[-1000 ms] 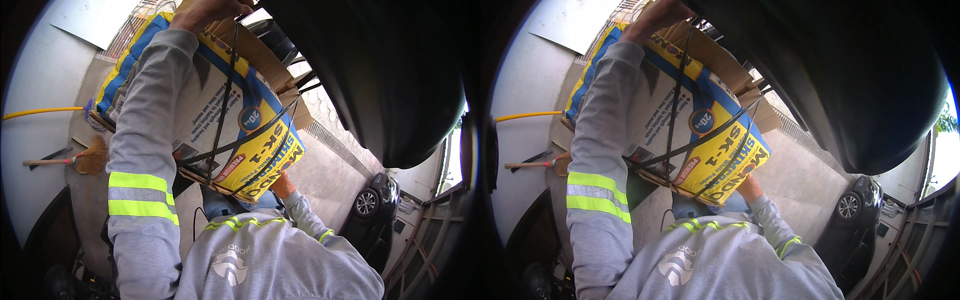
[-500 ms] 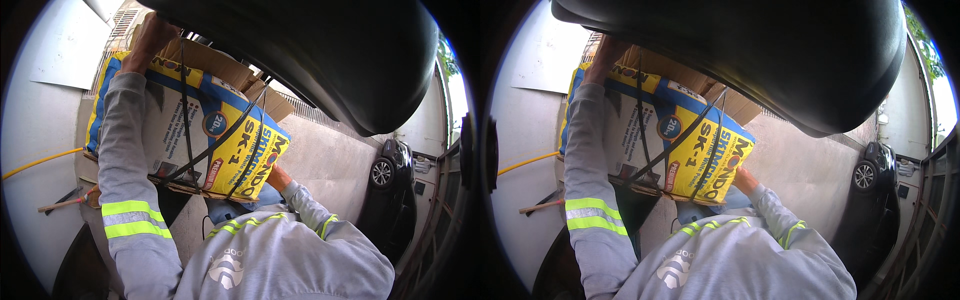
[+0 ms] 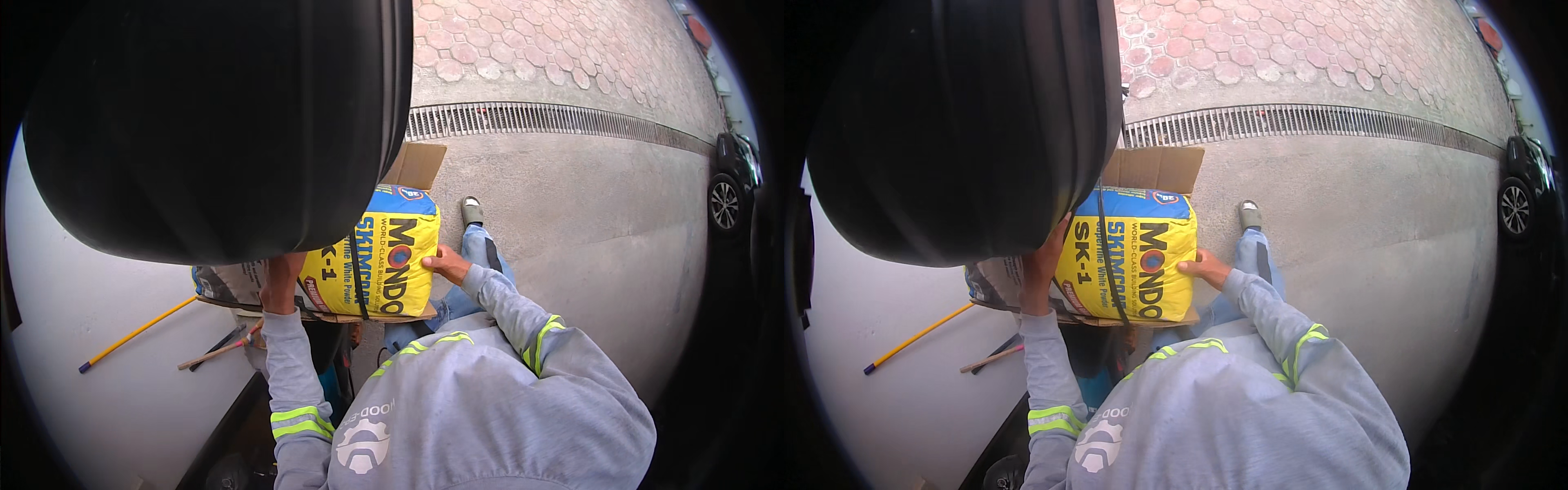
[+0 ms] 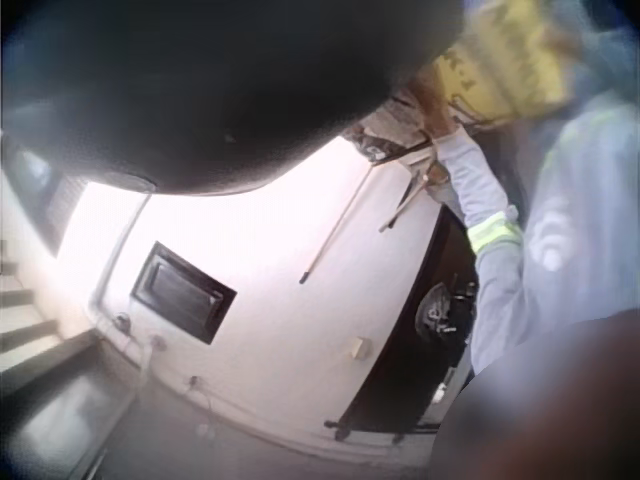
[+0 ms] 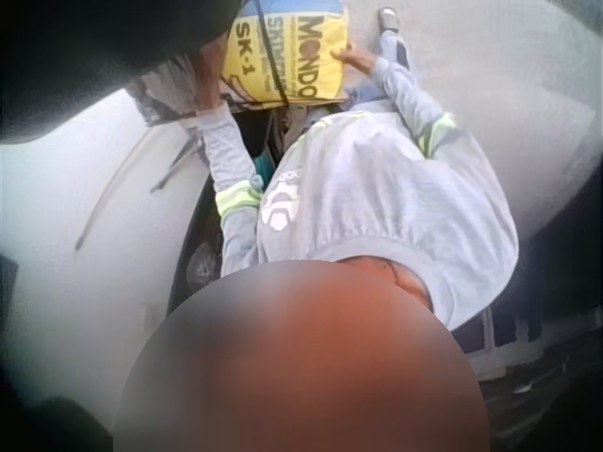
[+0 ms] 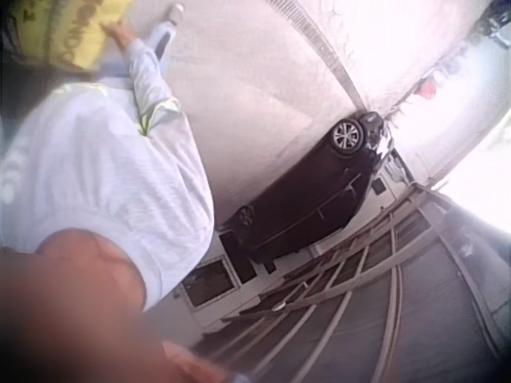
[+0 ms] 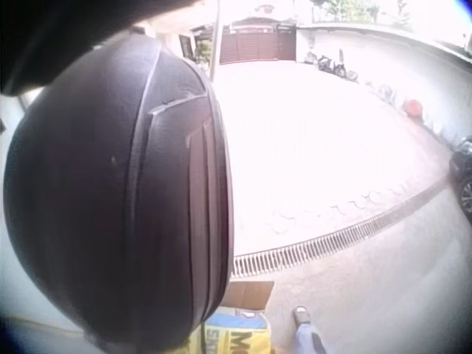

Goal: The person secures a yellow and blue bag and a cardboard box to the back of a motorcycle using black straps. They repeatedly wrap the straps around the cargo and the bike's frame, then tie knots to fasten the load.

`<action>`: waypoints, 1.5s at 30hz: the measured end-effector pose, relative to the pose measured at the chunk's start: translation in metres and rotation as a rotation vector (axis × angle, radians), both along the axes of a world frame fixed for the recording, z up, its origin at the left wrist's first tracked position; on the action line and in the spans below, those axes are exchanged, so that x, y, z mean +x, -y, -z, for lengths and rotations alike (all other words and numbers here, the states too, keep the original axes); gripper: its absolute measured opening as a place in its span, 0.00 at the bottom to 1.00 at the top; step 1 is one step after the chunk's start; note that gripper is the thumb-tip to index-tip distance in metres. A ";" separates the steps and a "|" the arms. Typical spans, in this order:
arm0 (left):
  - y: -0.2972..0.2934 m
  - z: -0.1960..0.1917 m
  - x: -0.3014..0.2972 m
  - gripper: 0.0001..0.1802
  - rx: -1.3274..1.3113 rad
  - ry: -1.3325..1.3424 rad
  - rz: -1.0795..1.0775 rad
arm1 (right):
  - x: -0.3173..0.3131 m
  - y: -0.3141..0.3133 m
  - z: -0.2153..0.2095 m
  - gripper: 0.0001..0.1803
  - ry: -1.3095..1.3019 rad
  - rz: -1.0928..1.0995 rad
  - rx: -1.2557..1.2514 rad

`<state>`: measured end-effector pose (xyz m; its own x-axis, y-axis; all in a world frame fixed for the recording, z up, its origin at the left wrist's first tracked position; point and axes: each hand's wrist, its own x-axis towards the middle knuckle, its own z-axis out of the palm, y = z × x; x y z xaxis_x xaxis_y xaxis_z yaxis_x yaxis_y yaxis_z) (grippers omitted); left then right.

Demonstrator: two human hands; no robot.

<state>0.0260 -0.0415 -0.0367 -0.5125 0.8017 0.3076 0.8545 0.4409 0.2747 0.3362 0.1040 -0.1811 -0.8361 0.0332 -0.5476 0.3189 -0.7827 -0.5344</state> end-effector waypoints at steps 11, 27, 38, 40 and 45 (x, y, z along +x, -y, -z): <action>-0.095 -0.041 0.029 0.15 -0.214 0.525 -0.328 | -0.020 -0.009 -0.011 0.48 -0.151 0.056 -0.113; 0.082 0.014 0.303 0.23 0.814 1.022 -1.449 | -0.033 -0.046 -0.018 0.42 -0.025 -0.380 -0.005; 0.054 0.109 0.303 0.31 1.383 1.249 -1.216 | -0.033 -0.066 -0.033 0.41 0.081 -0.582 -0.057; 0.057 0.124 0.301 0.31 1.435 1.332 -1.200 | -0.035 -0.072 -0.043 0.39 0.076 -0.609 -0.020; 0.058 0.168 0.293 0.32 1.552 1.472 -1.135 | -0.041 -0.081 -0.061 0.37 0.181 -0.670 0.088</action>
<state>0.3187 -0.0996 -0.2045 -0.7399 -0.1756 -0.6495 -0.4305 -0.6182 0.6576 0.2948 0.1849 -0.1199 -0.5876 -0.4072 -0.6992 0.8080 -0.3421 -0.4797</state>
